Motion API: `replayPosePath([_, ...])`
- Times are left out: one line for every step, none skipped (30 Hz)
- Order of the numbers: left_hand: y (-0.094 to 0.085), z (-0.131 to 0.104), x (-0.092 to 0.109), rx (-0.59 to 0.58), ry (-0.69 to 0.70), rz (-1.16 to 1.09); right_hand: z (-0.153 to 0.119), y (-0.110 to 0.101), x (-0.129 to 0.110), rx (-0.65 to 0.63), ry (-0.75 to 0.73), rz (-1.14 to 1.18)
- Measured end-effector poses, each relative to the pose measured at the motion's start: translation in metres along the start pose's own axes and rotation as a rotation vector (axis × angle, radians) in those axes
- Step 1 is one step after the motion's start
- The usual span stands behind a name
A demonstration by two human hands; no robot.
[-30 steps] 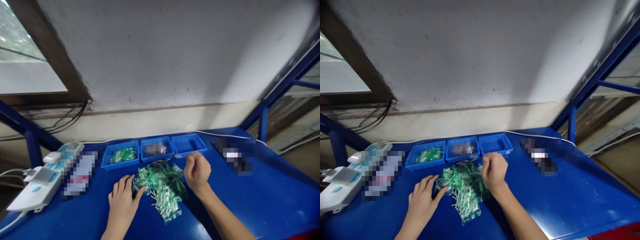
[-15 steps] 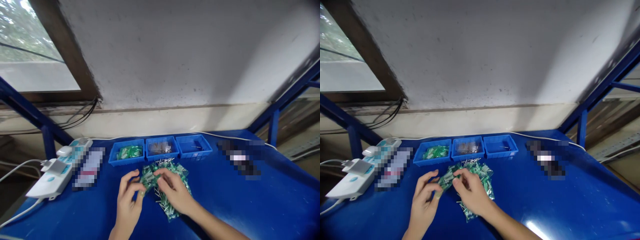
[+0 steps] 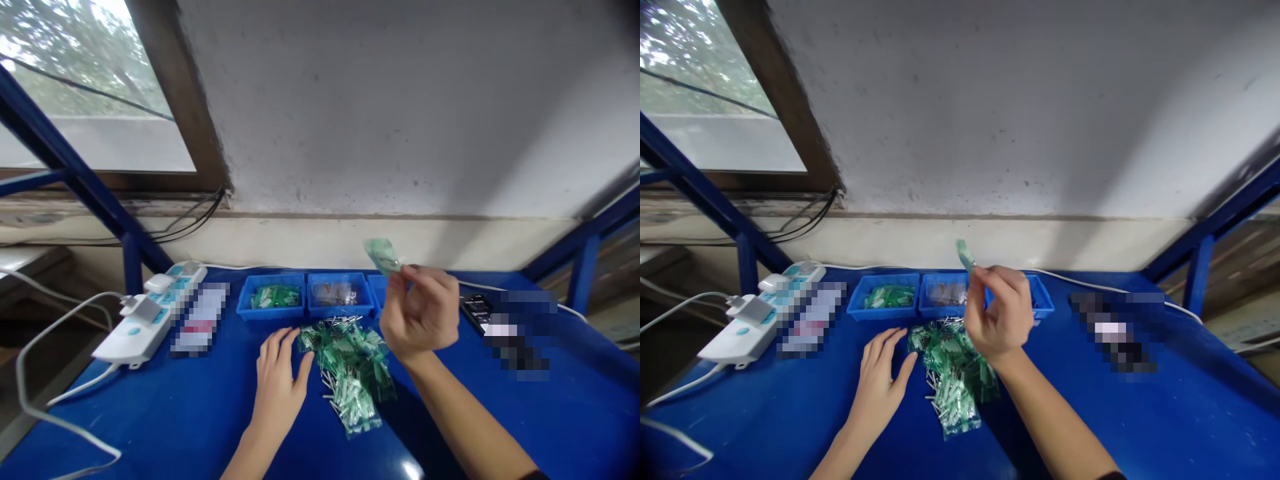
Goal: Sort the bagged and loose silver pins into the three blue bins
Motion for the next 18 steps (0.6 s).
replayPosePath([0.002,0.001,-0.002,-0.01,-0.029,0.049,-0.001,0.009,-0.003,-0.023,-0.074,-0.002])
replayPosePath([0.005,0.002,-0.004,-0.022,-0.057,0.099,-0.005,0.021,-0.007,-0.121,-0.131,0.009])
replayPosePath([0.008,0.003,-0.005,-0.036,-0.081,0.146,-0.014,0.035,-0.012,-0.274,-0.176,0.024])
replayPosePath([0.01,0.005,-0.005,-0.052,-0.097,0.187,-0.026,0.048,-0.017,-0.449,-0.211,0.043])
replayPosePath([0.012,0.006,-0.005,-0.067,-0.107,0.22,-0.04,0.057,-0.021,-0.608,-0.226,0.053])
replayPosePath([0.013,0.008,-0.004,-0.08,-0.112,0.24,-0.052,0.062,-0.023,-0.715,-0.214,0.058])
replayPosePath([0.014,0.01,-0.004,-0.091,-0.116,0.249,-0.063,0.063,-0.024,-0.781,-0.181,0.059])
replayPosePath([0.015,0.012,-0.004,-0.098,-0.12,0.249,-0.072,0.061,-0.024,-0.806,-0.137,0.058])
replayPosePath([0.014,0.013,-0.003,-0.1,-0.121,0.241,-0.079,0.056,-0.022,-0.81,-0.091,0.059])
replayPosePath([0.014,0.015,-0.004,-0.097,-0.121,0.225,-0.084,0.05,-0.02,-0.812,-0.049,0.06])
replayPosePath([0.013,0.015,-0.004,-0.092,-0.121,0.206,-0.089,0.044,-0.017,-0.817,-0.017,0.057])
replayPosePath([0.012,0.016,-0.005,-0.085,-0.123,0.182,-0.093,0.038,-0.014,-0.829,0.005,0.052])
replayPosePath([0.012,0.016,-0.006,-0.079,-0.125,0.154,-0.097,0.033,-0.012,-0.844,0.022,0.044])
replayPosePath([0.011,0.015,-0.008,-0.074,-0.129,0.121,-0.1,0.029,-0.01,-0.859,0.036,0.034])
replayPosePath([0.011,0.015,-0.01,-0.073,-0.131,0.078,-0.103,0.027,-0.009,-0.875,0.047,0.024])
replayPosePath([0.011,0.014,-0.012,-0.069,-0.132,0.021,-0.105,0.025,-0.009,-0.888,0.056,0.018])
replayPosePath([0.01,0.013,-0.014,-0.055,-0.135,-0.055,-0.106,0.025,-0.011,-0.897,0.065,0.015])
replayPosePath([0.009,0.013,-0.017,-0.029,-0.143,-0.147,-0.105,0.025,-0.015,-0.901,0.073,0.015])
Point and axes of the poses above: each hand's wrist, its own z-axis towards the middle knuckle, its own y-axis out of the palm, x = y × z, the point moved 4 cm from there along z, towards the middle knuckle, and after that the axes turned 8 degrees about -z, right-handed, at the moved point
